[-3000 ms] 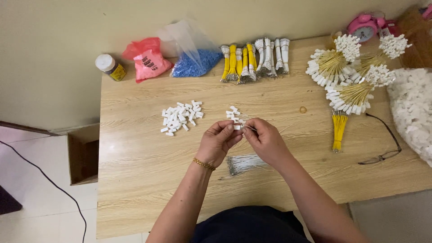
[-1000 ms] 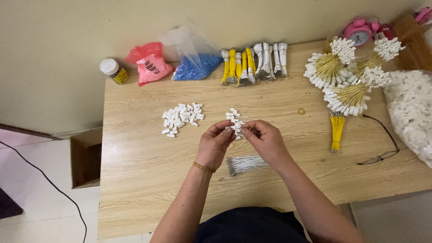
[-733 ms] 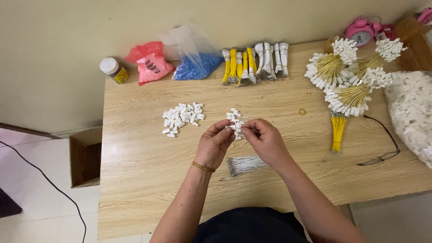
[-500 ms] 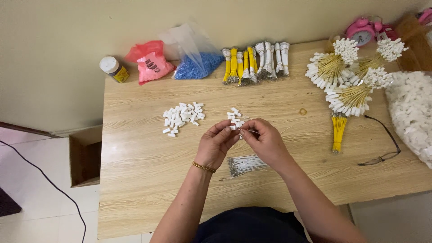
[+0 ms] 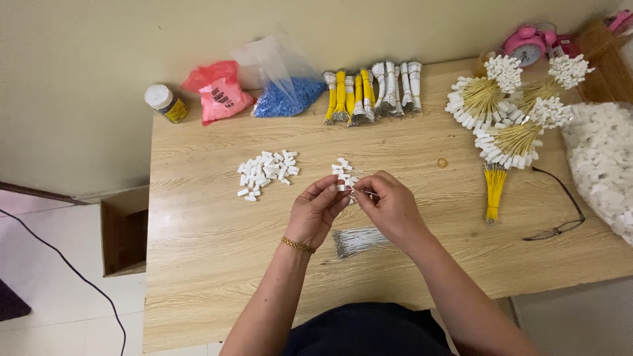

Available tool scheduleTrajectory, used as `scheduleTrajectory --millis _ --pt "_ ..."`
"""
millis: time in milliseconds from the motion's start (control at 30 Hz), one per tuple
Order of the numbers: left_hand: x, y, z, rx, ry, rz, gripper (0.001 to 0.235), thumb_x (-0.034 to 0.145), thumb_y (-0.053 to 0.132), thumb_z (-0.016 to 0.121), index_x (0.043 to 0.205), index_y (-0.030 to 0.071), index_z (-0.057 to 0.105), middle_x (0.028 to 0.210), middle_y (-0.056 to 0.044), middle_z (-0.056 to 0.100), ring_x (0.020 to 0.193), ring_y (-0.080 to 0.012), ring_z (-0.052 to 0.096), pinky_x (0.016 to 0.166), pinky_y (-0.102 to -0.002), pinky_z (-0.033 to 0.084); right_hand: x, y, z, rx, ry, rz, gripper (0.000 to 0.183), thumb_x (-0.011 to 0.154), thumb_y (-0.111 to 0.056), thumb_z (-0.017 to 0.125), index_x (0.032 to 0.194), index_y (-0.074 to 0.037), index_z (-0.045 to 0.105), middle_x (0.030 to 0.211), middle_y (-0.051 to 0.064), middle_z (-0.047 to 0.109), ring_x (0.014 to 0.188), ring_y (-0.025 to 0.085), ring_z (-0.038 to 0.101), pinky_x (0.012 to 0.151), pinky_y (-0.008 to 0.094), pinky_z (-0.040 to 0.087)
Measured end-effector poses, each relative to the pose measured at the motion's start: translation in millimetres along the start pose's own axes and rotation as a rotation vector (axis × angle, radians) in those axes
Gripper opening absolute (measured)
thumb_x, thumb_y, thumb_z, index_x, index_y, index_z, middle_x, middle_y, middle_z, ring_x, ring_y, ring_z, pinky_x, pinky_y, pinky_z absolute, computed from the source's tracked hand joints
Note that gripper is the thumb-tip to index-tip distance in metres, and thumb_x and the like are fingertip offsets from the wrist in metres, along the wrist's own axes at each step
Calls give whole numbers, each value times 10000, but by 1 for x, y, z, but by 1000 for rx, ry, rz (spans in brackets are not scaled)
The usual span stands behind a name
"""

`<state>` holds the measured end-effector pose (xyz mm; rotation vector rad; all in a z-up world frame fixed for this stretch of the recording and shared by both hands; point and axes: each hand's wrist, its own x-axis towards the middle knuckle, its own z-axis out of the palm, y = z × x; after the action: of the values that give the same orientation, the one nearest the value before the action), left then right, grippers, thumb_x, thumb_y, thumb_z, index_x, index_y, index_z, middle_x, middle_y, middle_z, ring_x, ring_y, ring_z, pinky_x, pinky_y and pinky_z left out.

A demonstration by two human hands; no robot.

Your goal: Assembling small white plastic connectors onto thin metal wires

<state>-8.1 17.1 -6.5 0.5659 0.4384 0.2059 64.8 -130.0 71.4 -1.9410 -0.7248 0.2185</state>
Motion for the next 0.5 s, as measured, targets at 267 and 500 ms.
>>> scheduleTrajectory --millis 267,500 --pt "4 -7 -2 68 28 6 218 884 14 654 1102 12 650 1019 -147 706 892 -277 720 795 -365 628 4 -4 0 -104 -12 -113 92 807 -56 711 880 -111 698 799 68 607 764 209 667 579 273 546" --pt "6 -8 -5 39 68 -3 212 880 21 664 1091 7 649 1015 -151 707 877 -282 722 787 -369 633 5 -1 1 60 -16 -55 106 854 -39 665 942 -67 718 804 127 634 770 242 674 661 318 563"
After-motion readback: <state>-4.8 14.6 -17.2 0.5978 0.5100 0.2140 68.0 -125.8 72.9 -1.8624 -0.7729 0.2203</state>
